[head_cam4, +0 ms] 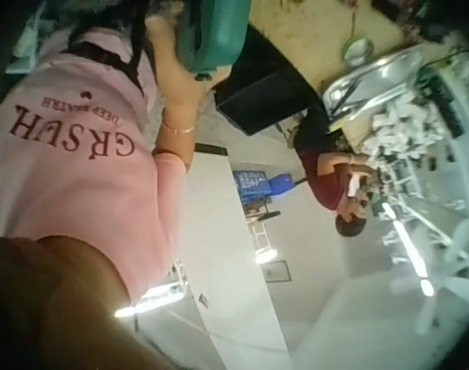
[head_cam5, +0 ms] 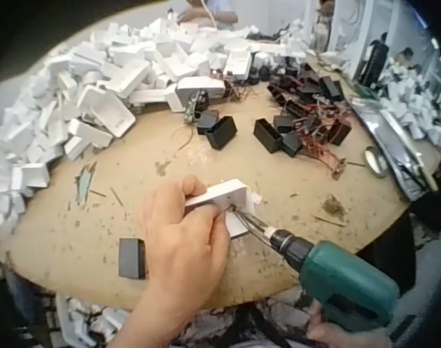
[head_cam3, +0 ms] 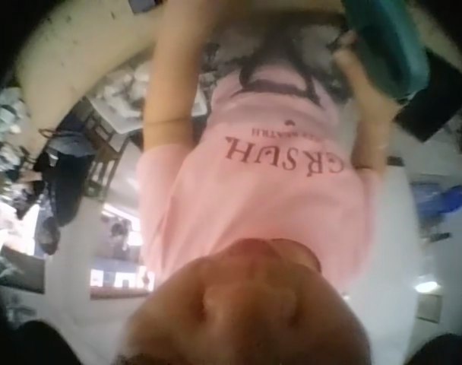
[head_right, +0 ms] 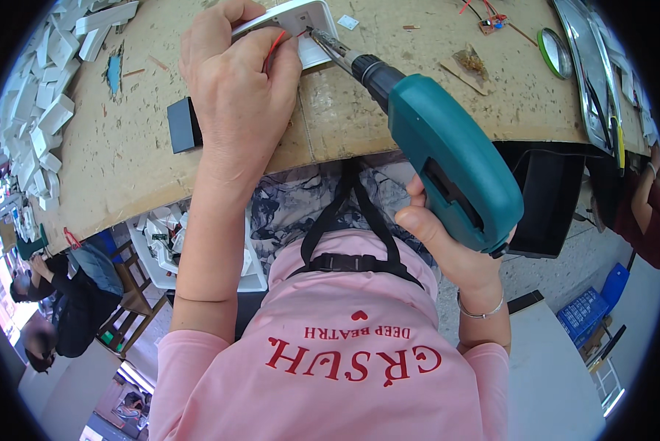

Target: Soldering wires to electronic components and assembling them into plastic housings at a factory workstation.

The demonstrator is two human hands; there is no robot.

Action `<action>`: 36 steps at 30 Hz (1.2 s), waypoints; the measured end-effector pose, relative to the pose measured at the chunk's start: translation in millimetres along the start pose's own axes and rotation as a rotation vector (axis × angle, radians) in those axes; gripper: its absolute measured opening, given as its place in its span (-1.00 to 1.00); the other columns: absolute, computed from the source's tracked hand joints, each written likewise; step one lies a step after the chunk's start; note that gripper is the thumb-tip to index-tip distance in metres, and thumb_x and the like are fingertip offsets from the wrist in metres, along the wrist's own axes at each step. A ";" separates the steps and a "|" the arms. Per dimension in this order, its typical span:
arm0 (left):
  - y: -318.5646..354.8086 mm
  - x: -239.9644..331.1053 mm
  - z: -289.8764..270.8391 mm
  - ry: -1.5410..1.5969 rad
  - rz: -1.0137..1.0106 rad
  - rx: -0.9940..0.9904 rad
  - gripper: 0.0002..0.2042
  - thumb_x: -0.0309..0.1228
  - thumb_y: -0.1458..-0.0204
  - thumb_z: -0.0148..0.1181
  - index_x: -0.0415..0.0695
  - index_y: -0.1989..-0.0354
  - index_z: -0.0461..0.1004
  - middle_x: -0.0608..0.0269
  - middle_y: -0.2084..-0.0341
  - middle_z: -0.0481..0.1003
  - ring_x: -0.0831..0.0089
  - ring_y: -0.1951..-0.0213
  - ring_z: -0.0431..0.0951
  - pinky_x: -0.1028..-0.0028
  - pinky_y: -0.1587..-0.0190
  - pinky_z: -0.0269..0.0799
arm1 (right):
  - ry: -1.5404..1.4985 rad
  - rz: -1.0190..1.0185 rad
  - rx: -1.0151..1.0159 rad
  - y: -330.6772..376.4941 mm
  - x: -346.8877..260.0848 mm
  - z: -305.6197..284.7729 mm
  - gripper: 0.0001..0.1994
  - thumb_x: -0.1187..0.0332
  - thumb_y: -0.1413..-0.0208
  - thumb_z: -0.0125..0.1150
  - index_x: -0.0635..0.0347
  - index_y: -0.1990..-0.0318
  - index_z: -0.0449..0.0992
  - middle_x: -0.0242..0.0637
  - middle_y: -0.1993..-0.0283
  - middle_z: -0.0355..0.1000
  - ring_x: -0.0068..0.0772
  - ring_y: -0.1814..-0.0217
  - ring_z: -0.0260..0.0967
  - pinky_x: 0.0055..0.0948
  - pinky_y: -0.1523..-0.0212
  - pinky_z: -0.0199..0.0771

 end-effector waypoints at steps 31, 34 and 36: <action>0.4 0.9 -1.7 -0.076 -0.021 -0.034 -0.90 -0.61 0.32 0.15 -0.24 0.54 0.43 0.12 0.35 0.35 0.15 0.30 0.31 0.28 0.22 0.17 | -0.058 -0.028 0.051 0.8 -14.1 11.0 -0.54 0.57 0.20 0.37 0.42 0.06 0.38 -0.16 0.21 0.45 -0.61 0.40 0.37 -0.63 0.37 0.41; -0.6 3.1 -2.2 -0.098 -0.017 -0.042 -0.91 -0.61 0.31 0.15 -0.24 0.55 0.43 0.13 0.36 0.35 0.16 0.31 0.31 0.28 0.22 0.17 | 0.032 -0.039 -0.007 2.1 -12.2 9.3 -0.38 0.40 0.12 0.33 0.39 -0.12 0.21 0.03 0.03 0.36 -0.52 0.41 0.36 -0.59 0.38 0.41; -1.0 3.9 -2.3 -0.111 -0.032 -0.059 -0.91 -0.61 0.31 0.15 -0.24 0.55 0.43 0.13 0.36 0.35 0.16 0.31 0.31 0.29 0.22 0.17 | 0.034 -0.008 -0.001 3.1 -12.2 9.1 -0.33 0.41 0.13 0.34 0.37 -0.16 0.17 0.08 -0.02 0.34 -0.51 0.41 0.37 -0.58 0.38 0.42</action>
Point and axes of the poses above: each hand's wrist, its own y-axis away from the middle knuckle, its own z-axis out of the palm, x = y × z, the point moved 2 cm from there along -y, towards the middle knuckle
